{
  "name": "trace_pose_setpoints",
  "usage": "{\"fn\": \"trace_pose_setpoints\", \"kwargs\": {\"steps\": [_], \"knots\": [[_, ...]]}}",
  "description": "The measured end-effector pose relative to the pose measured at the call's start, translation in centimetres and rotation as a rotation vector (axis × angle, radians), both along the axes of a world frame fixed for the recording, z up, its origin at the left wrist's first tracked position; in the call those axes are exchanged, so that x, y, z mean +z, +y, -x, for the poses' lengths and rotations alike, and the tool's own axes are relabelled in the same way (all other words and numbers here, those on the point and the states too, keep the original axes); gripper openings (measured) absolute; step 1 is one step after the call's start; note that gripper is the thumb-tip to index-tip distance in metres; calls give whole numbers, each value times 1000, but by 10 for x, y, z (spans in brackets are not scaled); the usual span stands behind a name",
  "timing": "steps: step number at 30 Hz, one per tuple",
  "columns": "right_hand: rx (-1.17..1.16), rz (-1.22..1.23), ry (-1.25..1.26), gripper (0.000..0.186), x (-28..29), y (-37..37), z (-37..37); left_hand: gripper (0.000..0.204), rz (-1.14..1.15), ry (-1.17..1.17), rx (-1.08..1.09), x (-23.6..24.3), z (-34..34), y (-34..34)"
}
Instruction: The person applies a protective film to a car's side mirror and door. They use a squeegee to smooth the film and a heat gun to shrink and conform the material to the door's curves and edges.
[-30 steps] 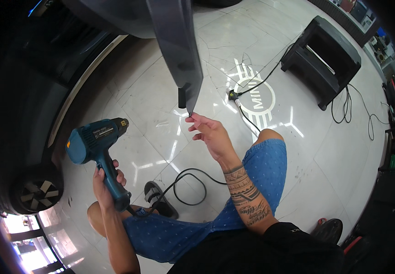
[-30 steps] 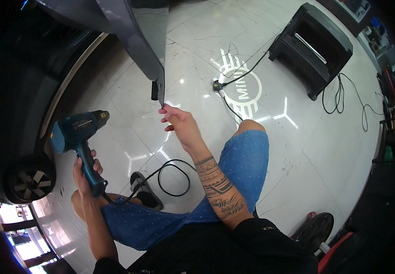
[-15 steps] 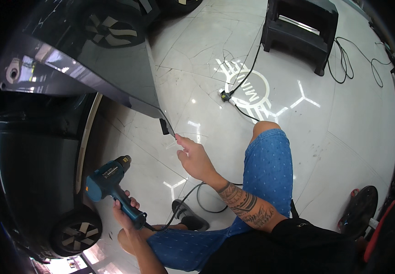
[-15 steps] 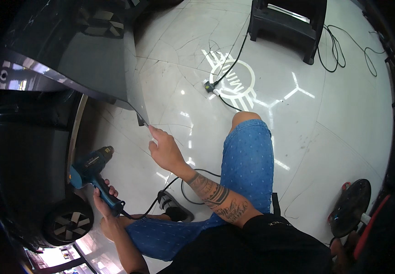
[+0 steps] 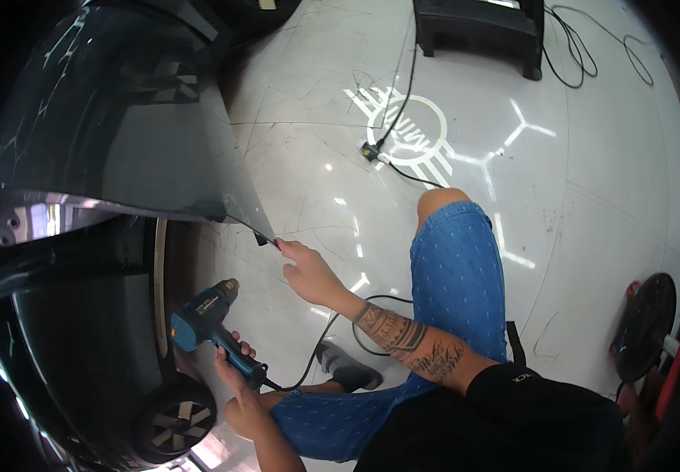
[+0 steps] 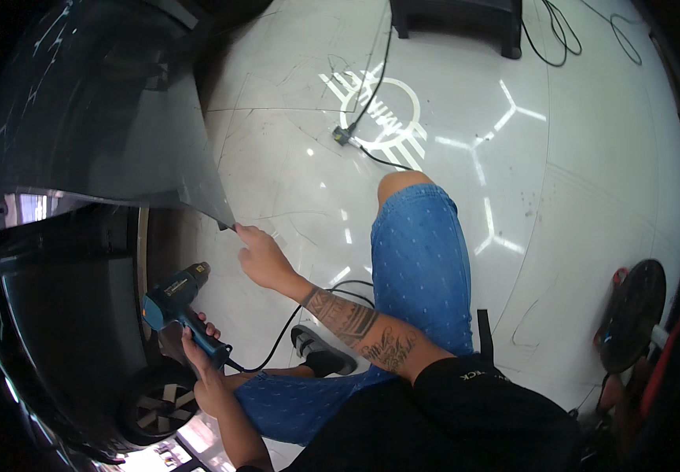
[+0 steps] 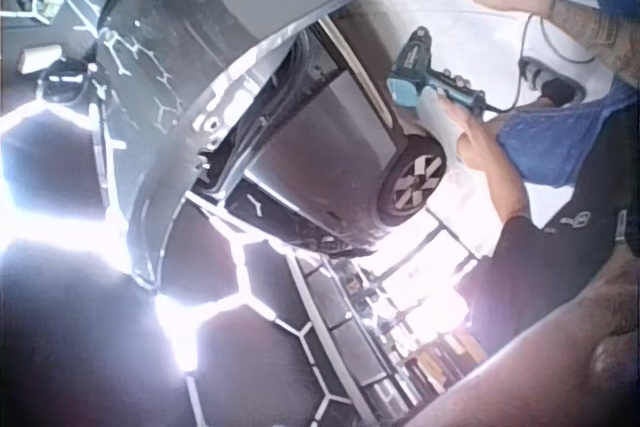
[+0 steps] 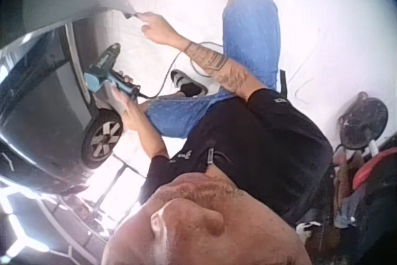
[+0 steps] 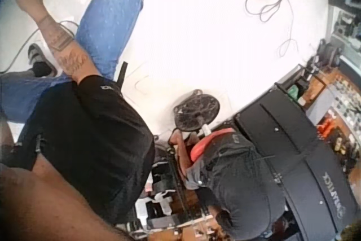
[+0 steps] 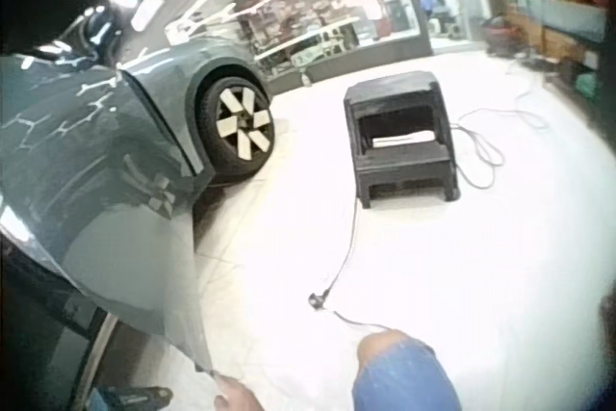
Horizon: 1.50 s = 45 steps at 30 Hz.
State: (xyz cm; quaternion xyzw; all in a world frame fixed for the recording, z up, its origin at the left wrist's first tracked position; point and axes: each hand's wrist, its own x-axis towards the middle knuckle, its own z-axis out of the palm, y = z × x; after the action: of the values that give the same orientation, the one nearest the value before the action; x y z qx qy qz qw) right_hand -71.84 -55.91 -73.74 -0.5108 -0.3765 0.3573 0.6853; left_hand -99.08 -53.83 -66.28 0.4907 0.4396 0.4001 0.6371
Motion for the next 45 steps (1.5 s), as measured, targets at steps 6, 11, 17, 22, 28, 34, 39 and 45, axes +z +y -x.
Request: {"fn": "trace_pose_setpoints", "kwargs": {"steps": [6,11,17,22,28,34,39,45], "knots": [[135,-11,227,47,1,3,-8,37,60,7,2,-5,7,3],[265,10,469,48,1,-12,-15,36,74,27,10,-11,10,4],[228,30,364,43,-8,-14,-15,37,91,44,10,-20,4,7],[263,86,782,38,-11,-10,-13,39,79,74,-20,-18,4,5],[370,50,979,39,-14,-1,-8,38,84,58,-48,-17,15,6],[291,50,737,39,-11,-2,-8,38,94,41,-7,-17,13,5],[172,7,540,41,-10,2,-2,37,85,57,3,-14,7,4],[61,35,253,48,-4,-7,10,35,96,89,23,-14,2,4]]}}
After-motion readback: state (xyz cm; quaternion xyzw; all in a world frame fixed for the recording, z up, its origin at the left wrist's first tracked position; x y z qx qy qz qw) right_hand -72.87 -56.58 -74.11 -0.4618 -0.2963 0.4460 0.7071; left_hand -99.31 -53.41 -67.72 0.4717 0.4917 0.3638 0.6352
